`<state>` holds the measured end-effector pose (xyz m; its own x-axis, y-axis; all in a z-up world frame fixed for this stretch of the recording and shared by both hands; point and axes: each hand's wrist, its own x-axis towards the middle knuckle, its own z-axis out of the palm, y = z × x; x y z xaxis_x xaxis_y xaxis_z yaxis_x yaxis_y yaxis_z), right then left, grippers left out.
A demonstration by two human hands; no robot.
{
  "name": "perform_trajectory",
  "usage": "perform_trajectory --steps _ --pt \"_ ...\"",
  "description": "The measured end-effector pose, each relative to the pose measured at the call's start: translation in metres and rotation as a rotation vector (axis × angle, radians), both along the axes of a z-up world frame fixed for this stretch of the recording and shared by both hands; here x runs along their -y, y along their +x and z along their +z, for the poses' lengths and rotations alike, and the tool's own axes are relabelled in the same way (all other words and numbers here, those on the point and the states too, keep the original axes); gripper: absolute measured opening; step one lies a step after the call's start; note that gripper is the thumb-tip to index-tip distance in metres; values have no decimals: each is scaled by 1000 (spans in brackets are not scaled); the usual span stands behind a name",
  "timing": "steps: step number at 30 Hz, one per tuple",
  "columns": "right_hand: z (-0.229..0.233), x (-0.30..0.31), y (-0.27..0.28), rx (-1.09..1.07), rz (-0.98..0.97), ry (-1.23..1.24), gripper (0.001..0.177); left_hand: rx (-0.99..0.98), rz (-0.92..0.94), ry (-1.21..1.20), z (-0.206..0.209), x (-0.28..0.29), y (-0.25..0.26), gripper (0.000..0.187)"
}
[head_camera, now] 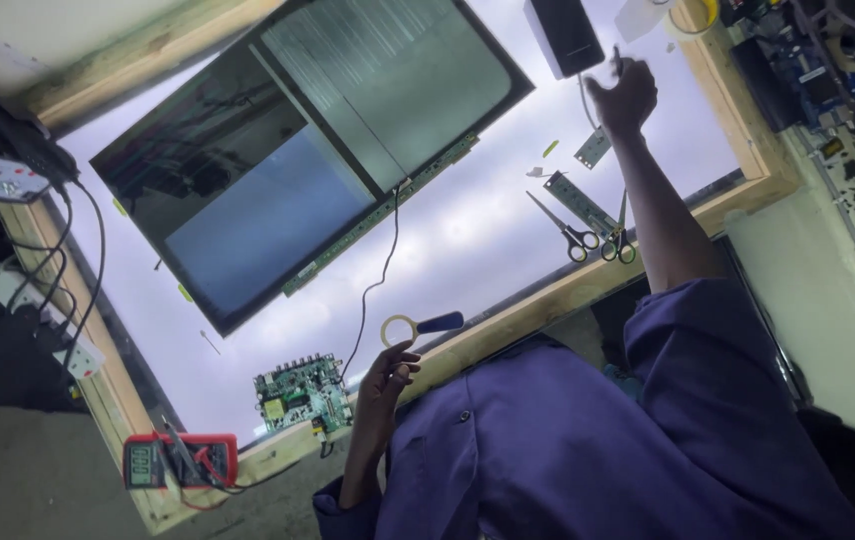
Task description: Diagnosing and repairing a television circuit board using a multimeter, magnifying glass, and tweezers.
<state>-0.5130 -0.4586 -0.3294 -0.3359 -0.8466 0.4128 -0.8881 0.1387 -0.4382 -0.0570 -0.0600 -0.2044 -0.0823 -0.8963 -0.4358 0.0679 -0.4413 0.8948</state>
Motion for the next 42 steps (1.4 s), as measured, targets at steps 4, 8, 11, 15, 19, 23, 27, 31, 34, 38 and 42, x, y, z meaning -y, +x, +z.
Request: perform_trajectory --steps 4,8,11,15,19,23,27,31,34,38,42 --pt "3 -47 -5 -55 -8 213 21 143 -192 -58 8 28 1 42" --pt "-4 -59 -17 -163 102 284 31 267 -336 -186 30 70 -25 35" --pt "-18 -48 -25 -202 158 349 21 266 -381 -304 49 100 -58 33" --pt "-5 -40 -34 7 228 355 9 332 -469 -519 36 162 -109 31" --pt "10 -34 -40 432 311 188 9 517 -557 -674 18 259 -176 32" --pt "16 -16 -38 1142 327 162 15 987 -735 -1034 -27 364 -239 35" --pt "36 0 -35 1360 336 173 18 1218 -860 -1366 -59 457 -285 70" --pt "28 11 -32 1223 344 274 15 1509 -908 -1477 -64 493 -315 77" --pt "14 14 -31 1194 295 309 16 1671 -1088 -1532 -70 508 -328 97" --pt "14 8 -34 1322 256 468 23 1674 -1167 -1495 -89 518 -336 91" --pt "9 8 -35 1284 224 490 22 1688 -1195 -1481 -95 520 -340 89"
